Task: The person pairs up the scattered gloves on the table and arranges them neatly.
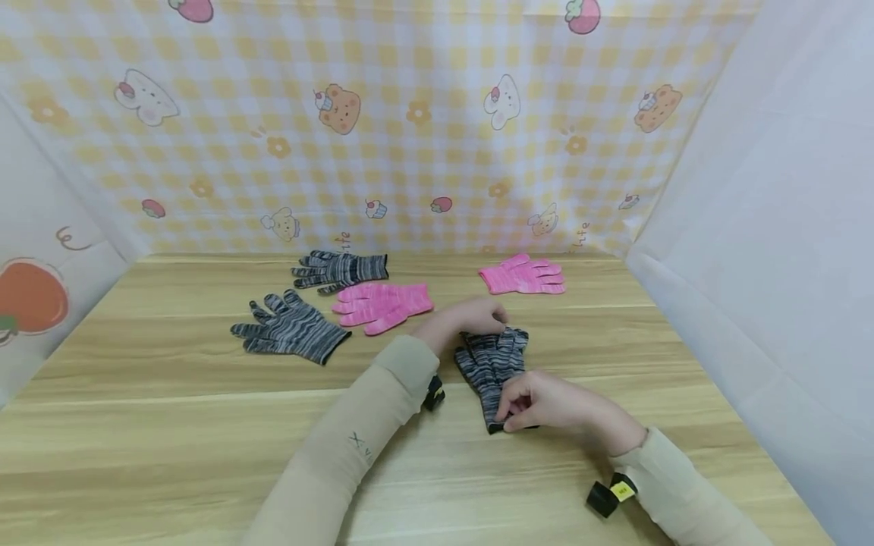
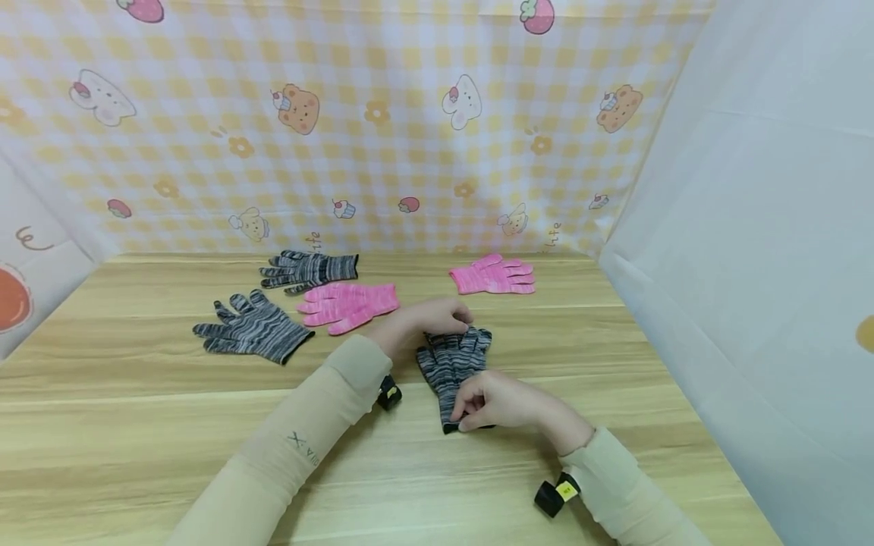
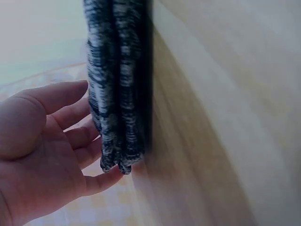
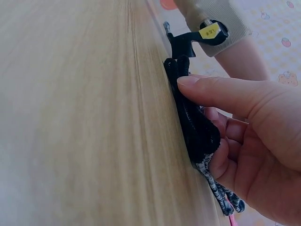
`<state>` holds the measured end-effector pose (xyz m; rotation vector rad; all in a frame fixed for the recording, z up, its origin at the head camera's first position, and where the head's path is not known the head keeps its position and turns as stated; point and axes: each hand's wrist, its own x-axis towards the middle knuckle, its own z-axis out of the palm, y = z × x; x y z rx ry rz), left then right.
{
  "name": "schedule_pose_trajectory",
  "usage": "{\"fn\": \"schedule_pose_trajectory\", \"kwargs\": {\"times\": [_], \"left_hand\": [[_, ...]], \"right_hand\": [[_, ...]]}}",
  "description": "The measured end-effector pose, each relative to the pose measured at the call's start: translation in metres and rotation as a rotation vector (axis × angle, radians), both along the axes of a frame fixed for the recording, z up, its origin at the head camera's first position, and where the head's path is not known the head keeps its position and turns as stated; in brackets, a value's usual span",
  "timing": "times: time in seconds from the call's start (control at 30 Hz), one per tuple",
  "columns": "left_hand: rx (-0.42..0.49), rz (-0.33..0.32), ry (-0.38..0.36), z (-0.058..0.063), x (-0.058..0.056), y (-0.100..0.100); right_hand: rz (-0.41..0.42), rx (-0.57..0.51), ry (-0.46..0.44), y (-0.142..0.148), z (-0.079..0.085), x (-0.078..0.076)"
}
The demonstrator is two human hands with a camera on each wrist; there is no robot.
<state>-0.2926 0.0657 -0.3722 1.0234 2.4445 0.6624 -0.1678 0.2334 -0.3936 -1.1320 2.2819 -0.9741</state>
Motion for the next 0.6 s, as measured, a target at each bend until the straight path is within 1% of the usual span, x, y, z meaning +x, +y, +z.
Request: {"fn": "schedule_pose_trajectory", "kwargs": {"times": [0.13,0.4,0.53,0.6], "left_hand": [[-0.025,0.017,0.030,-0.001,-0.002,0.006],[-0.060,0.093,0.045,0.001,0.000,0.013],[-0.043,0.118,0.023,0.002,-0.001,0.013],[-0.038,0.132,-0.003,0.001,-0.004,0.012]], "right_hand": [[0.001,0.004,0.000,0.000,0.000,0.000],[-0.006,-0.001,-0.007,0.000,-0.002,-0.001],[-0.008,0.001,-0.012,0.001,-0.002,-0.001],[-0.006,0.002,-0.011,0.001,-0.003,-0.001]]}}
